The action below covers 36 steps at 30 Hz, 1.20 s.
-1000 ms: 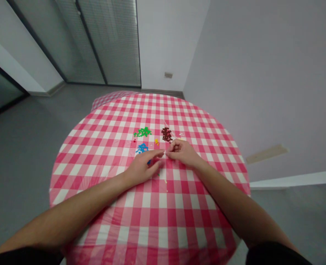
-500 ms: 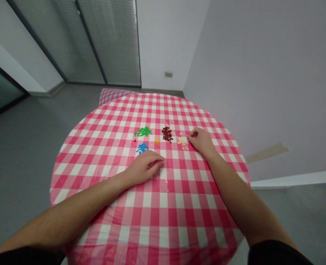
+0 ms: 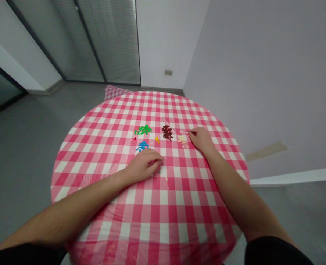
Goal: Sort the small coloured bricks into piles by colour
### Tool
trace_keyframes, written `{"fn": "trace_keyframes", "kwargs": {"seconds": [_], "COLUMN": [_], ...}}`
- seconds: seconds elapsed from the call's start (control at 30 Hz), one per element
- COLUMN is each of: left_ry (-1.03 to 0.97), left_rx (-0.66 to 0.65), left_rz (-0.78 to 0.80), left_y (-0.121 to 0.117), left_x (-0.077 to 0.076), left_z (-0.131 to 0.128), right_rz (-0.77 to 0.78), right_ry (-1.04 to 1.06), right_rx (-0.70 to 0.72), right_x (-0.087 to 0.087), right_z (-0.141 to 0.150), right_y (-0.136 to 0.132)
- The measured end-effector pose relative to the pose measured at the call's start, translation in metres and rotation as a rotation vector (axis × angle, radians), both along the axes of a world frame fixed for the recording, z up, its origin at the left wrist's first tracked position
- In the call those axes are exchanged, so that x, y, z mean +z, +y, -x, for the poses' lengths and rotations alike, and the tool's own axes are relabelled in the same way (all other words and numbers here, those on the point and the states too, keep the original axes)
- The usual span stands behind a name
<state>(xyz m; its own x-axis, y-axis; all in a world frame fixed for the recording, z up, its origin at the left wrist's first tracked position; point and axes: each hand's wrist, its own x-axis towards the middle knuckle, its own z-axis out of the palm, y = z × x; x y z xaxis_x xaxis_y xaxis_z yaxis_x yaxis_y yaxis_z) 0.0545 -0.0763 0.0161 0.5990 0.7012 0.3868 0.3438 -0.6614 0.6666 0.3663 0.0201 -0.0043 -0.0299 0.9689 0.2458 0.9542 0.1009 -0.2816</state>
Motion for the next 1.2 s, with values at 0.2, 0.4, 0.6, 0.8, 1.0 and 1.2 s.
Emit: {"fn": "trace_keyframes", "kwargs": {"seconds": [0.2, 0.4, 0.6, 0.8, 1.0, 1.2], "left_ry": [0.026, 0.117, 0.311, 0.332, 0.292, 0.173], "left_rx": [0.000, -0.123, -0.219, -0.238, -0.182, 0.390], "left_rz": [0.010, -0.005, -0.013, -0.002, -0.009, -0.078], "left_y": [0.000, 0.000, 0.000, -0.001, 0.010, 0.058], "left_x": [0.000, 0.008, 0.010, 0.003, 0.002, 0.003], "left_z": [0.001, 0.001, 0.005, 0.003, 0.006, 0.047], "right_rz": [-0.006, -0.006, 0.004, 0.022, 0.001, 0.012], "right_ry": [0.000, 0.024, 0.085, 0.063, 0.124, 0.247], "right_rx": [0.037, 0.046, -0.009, -0.014, 0.010, 0.237], "right_x": [0.001, 0.001, 0.000, 0.001, 0.006, 0.024], "right_z": [0.002, 0.004, 0.002, 0.005, 0.011, 0.033], "right_y": [-0.001, -0.001, 0.001, 0.000, -0.005, -0.031]}}
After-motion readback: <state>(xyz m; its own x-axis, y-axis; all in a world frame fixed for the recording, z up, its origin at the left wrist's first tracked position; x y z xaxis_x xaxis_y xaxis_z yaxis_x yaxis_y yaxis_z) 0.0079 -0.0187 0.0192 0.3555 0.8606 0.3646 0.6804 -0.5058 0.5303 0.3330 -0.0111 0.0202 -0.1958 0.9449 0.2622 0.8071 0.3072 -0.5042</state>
